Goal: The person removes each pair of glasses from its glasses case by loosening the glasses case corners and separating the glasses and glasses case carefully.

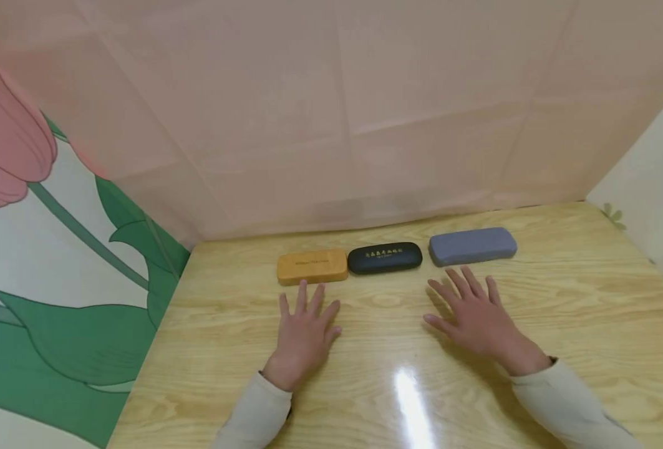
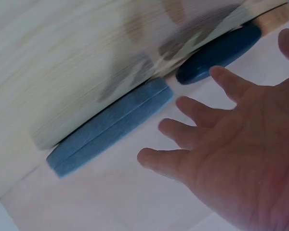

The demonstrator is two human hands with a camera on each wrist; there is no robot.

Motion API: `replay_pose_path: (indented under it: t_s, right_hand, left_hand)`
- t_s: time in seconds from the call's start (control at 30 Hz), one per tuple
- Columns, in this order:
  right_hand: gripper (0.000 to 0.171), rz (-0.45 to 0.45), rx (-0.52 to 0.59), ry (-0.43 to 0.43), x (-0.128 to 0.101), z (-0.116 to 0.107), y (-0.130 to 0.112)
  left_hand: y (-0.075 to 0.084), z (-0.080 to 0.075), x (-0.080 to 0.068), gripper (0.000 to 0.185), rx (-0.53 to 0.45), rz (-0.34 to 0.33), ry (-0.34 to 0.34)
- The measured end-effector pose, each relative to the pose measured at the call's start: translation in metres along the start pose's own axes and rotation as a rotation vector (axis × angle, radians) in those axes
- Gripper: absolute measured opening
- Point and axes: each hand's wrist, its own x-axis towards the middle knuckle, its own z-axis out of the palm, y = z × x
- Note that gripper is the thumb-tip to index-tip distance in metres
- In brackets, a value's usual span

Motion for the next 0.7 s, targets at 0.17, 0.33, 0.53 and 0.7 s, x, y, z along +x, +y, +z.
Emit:
replay_pose_path:
  t_s: [0.17,0.33,0.53,0.7]
  right_hand:
    - [0.063,-0.052,-0.004,0.047,0.011,0.004,-0.009]
    - [0.058,-0.085,-0.021,0.077,0.023,0.009,-0.022]
    - [0.057,-0.146,-0.006,0.075,0.038,0.017,-0.047]
    - [0.056,-0.192,0.003,0.06,0.051,0.025,-0.075]
  left_hand:
    - [-0.006,0.0,-0.004,0.051,0.032,0.019,-0.018]
    - [-0.011,0.002,-0.005,0.05,0.108,0.046,0.011]
    - [-0.02,0.005,-0.004,0.048,0.166,0.065,0.06]
    - [-0.027,0.007,-0.001,0.042,0.148,0.045,0.11]
